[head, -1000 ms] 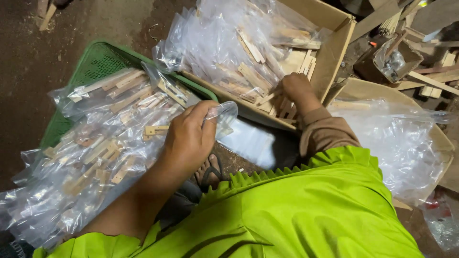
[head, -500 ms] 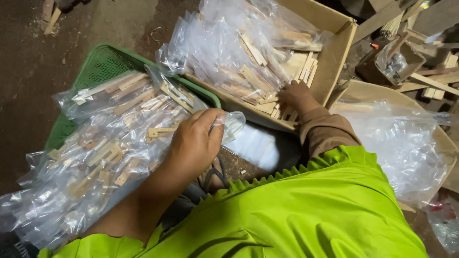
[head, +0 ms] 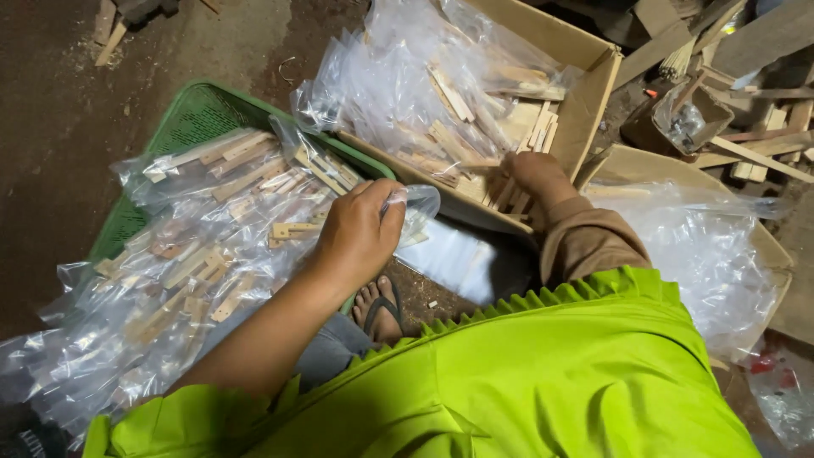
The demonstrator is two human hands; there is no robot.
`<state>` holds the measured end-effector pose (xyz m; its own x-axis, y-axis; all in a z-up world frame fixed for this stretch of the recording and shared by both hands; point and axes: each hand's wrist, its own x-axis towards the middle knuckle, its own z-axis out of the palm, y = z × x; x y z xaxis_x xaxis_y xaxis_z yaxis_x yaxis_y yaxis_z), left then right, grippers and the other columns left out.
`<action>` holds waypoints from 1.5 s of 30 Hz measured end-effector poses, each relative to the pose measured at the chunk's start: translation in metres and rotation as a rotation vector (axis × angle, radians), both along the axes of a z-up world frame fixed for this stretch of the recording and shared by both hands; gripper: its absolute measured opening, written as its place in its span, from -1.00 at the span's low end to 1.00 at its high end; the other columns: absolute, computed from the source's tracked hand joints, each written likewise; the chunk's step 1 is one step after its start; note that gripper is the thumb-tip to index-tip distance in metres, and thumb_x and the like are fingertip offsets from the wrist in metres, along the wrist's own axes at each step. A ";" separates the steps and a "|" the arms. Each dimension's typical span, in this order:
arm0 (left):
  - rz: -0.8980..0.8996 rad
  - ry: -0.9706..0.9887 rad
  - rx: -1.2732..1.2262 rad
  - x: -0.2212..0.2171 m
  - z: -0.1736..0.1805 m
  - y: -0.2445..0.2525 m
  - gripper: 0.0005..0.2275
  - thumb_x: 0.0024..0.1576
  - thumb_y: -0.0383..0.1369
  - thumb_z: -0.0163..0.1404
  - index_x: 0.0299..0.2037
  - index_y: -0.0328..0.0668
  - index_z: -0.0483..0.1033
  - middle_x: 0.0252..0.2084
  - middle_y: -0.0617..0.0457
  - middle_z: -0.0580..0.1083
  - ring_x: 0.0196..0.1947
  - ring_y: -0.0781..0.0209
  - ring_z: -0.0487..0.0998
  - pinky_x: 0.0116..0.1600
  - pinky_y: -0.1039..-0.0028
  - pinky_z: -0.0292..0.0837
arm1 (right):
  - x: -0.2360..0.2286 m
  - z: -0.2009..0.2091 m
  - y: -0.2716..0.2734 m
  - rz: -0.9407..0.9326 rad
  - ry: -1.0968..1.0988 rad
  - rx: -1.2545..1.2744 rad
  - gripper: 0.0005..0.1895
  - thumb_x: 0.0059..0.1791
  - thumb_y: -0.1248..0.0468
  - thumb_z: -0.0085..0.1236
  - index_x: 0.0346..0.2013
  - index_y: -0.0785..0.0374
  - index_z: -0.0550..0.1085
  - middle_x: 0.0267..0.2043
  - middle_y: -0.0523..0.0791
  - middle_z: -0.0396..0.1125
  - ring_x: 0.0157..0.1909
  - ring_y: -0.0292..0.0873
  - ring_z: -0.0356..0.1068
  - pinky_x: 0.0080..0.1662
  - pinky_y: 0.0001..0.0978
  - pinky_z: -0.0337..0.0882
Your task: The person places small wood pieces into plastic bags by hand, taking them from a cardboard box and a plastic crate, and then places the filled bags into a larger bag.
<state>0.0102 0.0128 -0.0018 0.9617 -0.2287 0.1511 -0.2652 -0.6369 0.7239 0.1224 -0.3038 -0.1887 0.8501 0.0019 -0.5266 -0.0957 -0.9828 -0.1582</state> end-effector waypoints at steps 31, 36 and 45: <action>-0.125 0.095 -0.163 -0.018 -0.052 -0.049 -0.79 0.27 -0.30 -0.08 -0.21 -0.15 0.64 -0.44 -0.23 0.57 -0.26 -0.26 0.63 -0.27 0.11 0.55 | -0.163 0.174 0.086 0.397 -0.506 0.780 -0.73 0.10 0.19 -0.01 -0.02 0.27 0.50 -0.35 0.17 0.47 -0.34 0.36 0.46 -0.34 0.21 0.46; -0.181 0.030 -0.089 -0.022 -0.042 -0.040 -0.78 0.30 -0.27 -0.10 -0.19 -0.03 0.65 -0.41 -0.19 0.58 -0.27 -0.24 0.62 -0.25 0.09 0.56 | -0.160 0.195 0.077 0.534 -0.606 0.662 -0.33 -0.04 -0.17 0.24 0.08 0.32 0.46 -0.44 0.04 0.40 -0.36 0.18 0.48 -0.26 0.12 0.50; -0.460 0.002 -0.410 -0.025 0.002 -0.028 -0.32 0.09 0.09 0.12 0.35 -0.11 0.38 0.08 -0.22 0.43 0.14 -0.22 0.47 0.26 0.07 0.33 | -0.161 0.240 0.062 0.527 -0.514 1.027 -0.88 0.00 0.30 0.22 -0.23 0.25 0.64 -0.47 -0.03 0.39 -0.44 0.00 0.43 -0.32 -0.18 0.45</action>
<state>-0.0150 -0.0148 0.0001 0.7784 -0.5441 0.3131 -0.4453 -0.1269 0.8864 -0.0384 -0.2422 0.0517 0.7274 0.6128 0.3089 0.5682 -0.2854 -0.7718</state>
